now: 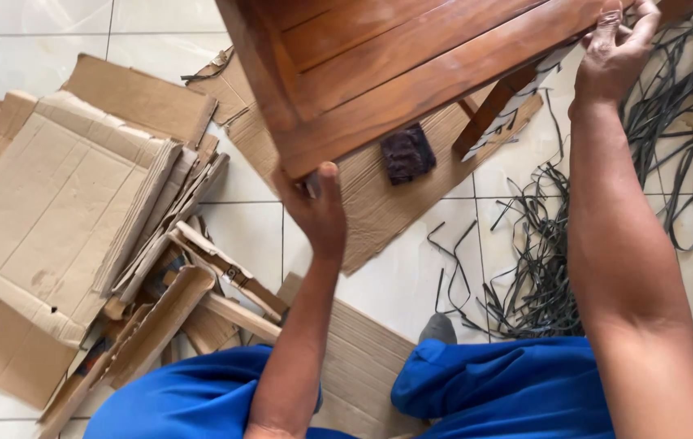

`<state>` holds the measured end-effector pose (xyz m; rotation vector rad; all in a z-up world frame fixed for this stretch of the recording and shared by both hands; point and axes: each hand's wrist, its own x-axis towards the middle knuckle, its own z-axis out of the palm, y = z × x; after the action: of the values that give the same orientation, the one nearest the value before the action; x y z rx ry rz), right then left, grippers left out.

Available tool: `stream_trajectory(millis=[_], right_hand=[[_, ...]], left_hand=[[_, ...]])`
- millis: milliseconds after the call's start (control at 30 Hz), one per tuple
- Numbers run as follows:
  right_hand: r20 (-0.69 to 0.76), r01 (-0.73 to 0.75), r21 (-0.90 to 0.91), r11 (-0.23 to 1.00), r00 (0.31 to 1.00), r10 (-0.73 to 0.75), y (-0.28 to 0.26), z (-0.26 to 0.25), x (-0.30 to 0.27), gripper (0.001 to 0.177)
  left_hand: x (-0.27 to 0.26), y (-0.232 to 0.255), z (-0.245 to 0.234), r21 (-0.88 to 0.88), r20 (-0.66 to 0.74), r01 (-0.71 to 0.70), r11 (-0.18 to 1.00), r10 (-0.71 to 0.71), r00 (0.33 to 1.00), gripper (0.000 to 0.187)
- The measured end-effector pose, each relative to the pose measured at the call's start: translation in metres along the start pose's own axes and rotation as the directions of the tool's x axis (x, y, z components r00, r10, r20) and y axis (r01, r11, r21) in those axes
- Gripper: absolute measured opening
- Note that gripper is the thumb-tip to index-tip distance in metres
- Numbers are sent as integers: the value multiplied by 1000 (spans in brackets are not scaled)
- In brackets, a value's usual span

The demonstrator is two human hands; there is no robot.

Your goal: Wrapping the legs of a wooden chair with cardboard and black protective strips.

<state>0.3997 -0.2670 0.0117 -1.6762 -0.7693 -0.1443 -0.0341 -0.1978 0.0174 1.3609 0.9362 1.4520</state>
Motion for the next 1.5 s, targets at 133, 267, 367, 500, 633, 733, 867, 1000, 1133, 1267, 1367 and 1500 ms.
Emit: stream_trajectory(millis=[133, 267, 367, 500, 633, 733, 867, 1000, 1133, 1267, 1367, 1500], right_hand=[[10, 284, -245, 927, 957, -291, -46, 11, -49, 27], [49, 175, 32, 984, 983, -176, -77, 20, -98, 50], [78, 33, 71, 997, 996, -38, -116, 15, -131, 55], [104, -215, 368, 905, 976, 190, -158, 12, -155, 46], [116, -287, 450, 846, 958, 263, -157, 0, -162, 44], [84, -301, 481, 823, 951, 298, -161, -9, -167, 42], [-33, -327, 491, 808, 919, 392, -128, -6, -181, 42], [-122, -470, 463, 752, 806, 579, -70, 9, -239, 35], [-49, -641, 369, 673, 710, 703, 16, 39, -360, 29], [188, -703, -182, 687, 661, 726, 52, 53, -469, 19], [473, -368, -590, 719, 563, 677, 53, 59, -509, 18], [715, -167, -579, 798, 367, 595, 44, 79, -526, 23]], left_hand=[[-40, 17, 6, -214, 63, 9, 977, 5, 998, 35], [-66, 24, 14, -67, 160, -104, 992, 113, 981, 54], [-82, 31, 18, -78, 172, -72, 994, 84, 982, 56], [-88, 43, 21, -99, 155, 5, 995, 10, 988, 40], [-98, 48, 17, -127, 172, 36, 991, -14, 985, 33], [-105, 53, 17, -109, 182, 55, 992, -34, 983, 22], [-110, 38, 22, -137, 101, -12, 990, 26, 995, 17], [-115, 25, 14, -166, 61, -60, 984, 71, 996, 20], [-133, -46, -16, -35, 56, -4, 999, 6, 998, 24], [-151, -143, -82, 470, 207, 28, 882, -141, 968, 20], [-172, -219, -143, 759, 267, -17, 651, -287, 920, 24], [-192, -264, -212, 964, 120, 57, 259, -617, 778, 32]])
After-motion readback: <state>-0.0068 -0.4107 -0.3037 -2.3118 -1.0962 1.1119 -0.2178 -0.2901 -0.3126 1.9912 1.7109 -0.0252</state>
